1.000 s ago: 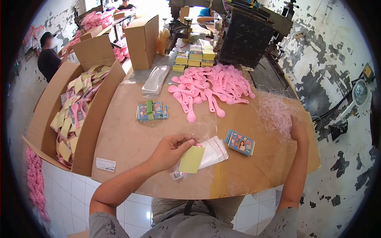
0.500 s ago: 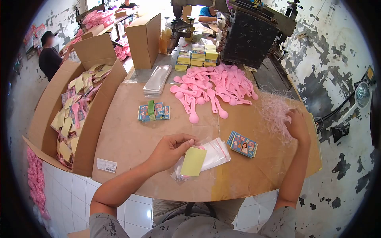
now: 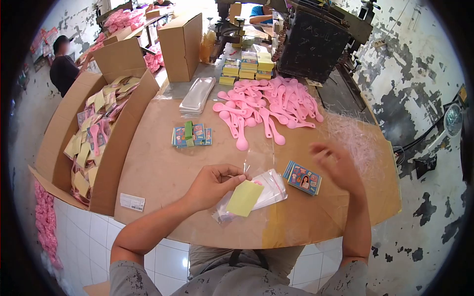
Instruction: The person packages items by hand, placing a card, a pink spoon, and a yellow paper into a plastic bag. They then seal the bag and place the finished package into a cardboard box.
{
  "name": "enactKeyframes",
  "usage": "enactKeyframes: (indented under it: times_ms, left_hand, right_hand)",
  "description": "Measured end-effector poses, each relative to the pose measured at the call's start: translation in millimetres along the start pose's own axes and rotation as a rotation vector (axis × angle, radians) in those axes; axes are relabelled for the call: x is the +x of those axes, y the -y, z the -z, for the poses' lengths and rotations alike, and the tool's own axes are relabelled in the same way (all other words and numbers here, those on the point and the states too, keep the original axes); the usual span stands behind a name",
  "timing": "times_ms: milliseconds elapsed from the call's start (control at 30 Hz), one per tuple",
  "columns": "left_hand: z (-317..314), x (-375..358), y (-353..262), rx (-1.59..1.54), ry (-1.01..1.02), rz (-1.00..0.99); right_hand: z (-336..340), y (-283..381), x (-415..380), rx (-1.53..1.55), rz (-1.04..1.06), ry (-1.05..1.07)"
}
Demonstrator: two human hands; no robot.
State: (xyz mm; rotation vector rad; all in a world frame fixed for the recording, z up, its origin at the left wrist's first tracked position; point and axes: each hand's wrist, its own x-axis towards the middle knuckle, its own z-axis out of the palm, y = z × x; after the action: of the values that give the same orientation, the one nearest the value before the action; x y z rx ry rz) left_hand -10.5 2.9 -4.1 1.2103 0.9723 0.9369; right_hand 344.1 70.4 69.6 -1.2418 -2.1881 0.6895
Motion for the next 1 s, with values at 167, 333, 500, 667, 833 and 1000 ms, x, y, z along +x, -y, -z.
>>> enactKeyframes:
  times_ms: [167, 333, 500, 667, 833, 1000]
  left_hand:
    - [-4, 0, 2, -0.13, -0.057, -0.125]
    - [-7, -1, 5, -0.205, -0.104, -0.149]
    - [-3, 1, 9, -0.219, -0.082, -0.1]
    - [-6, 1, 13, -0.141, -0.101, -0.11]
    - [-9, 2, 11, -0.1, -0.121, -0.132]
    - [-5, 2, 18, 0.116, -0.138, -0.208]
  right_hand:
    - [-82, 32, 5, 0.471, 0.041, 0.236]
    - [-109, 38, 13, 0.784, -0.089, 0.255]
    - [-119, 43, 14, 0.802, -0.102, 0.115]
    - [-112, 25, 13, 0.814, -0.073, 0.221]
    - [-117, 23, 11, 0.877, -0.17, 0.178]
    - [-113, 22, 8, 0.812, -0.16, 0.192]
